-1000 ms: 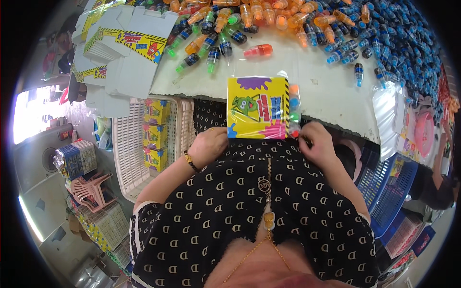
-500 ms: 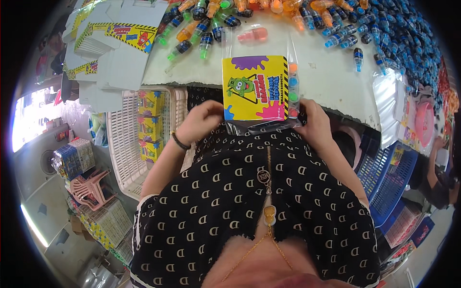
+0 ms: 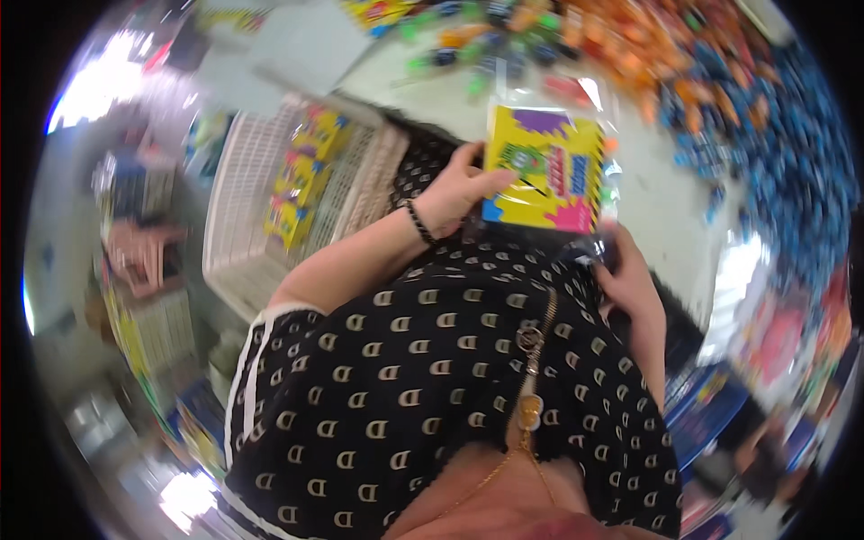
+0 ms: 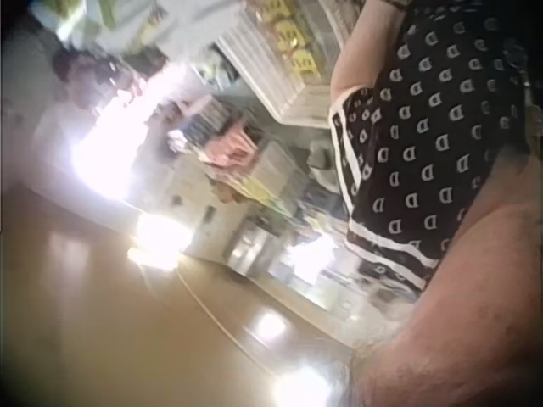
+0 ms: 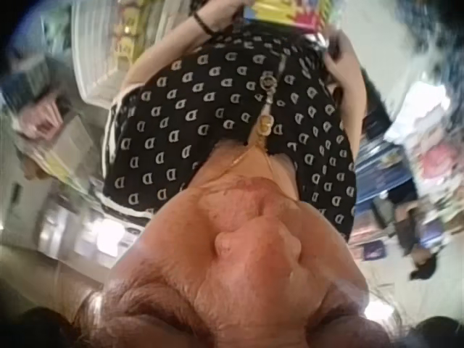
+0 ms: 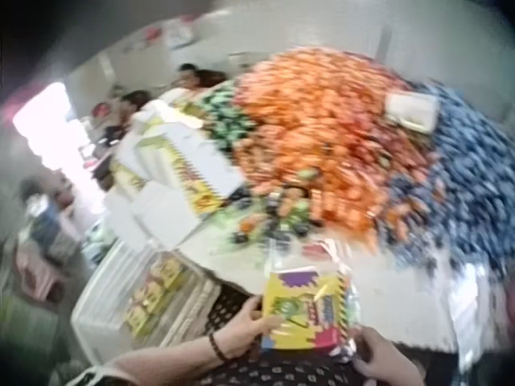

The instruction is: Packaging small colorful candy containers into boxes and then into plastic bags.

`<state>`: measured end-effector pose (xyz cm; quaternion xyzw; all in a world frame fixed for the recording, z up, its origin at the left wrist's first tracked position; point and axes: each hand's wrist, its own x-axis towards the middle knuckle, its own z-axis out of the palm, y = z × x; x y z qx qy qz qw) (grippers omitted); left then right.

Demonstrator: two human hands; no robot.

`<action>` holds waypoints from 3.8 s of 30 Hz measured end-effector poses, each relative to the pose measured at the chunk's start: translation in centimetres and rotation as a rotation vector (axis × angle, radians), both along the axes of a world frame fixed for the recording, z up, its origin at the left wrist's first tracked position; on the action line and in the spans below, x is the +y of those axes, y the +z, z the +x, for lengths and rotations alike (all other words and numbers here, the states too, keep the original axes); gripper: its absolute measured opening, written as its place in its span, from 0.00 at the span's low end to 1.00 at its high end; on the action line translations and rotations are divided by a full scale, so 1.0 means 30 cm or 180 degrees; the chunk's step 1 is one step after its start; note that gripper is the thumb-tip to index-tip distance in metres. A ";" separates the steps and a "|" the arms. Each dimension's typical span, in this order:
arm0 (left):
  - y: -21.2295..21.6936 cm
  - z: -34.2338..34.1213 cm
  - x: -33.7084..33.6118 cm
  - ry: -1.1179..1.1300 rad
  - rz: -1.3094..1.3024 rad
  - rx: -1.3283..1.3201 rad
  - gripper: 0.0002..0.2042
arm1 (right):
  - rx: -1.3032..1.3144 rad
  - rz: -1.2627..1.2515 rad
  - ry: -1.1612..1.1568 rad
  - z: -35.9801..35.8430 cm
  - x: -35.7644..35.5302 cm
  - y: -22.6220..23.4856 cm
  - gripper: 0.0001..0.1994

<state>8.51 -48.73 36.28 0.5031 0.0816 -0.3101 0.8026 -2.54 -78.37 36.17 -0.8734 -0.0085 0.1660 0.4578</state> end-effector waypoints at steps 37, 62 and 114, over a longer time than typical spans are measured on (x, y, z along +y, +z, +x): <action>-0.483 -0.406 1.508 0.7728 0.1550 0.1014 0.29 | 0.1521 0.2260 0.0835 0.641 0.741 -0.040 0.26; -0.773 -0.185 1.543 0.5682 0.0449 0.0693 0.24 | 0.1581 0.0860 0.1150 0.547 0.794 0.049 0.24; 0.214 0.473 -0.194 -0.1185 0.0814 -0.0467 0.15 | -0.1907 0.2934 -0.1289 0.340 0.017 0.025 0.10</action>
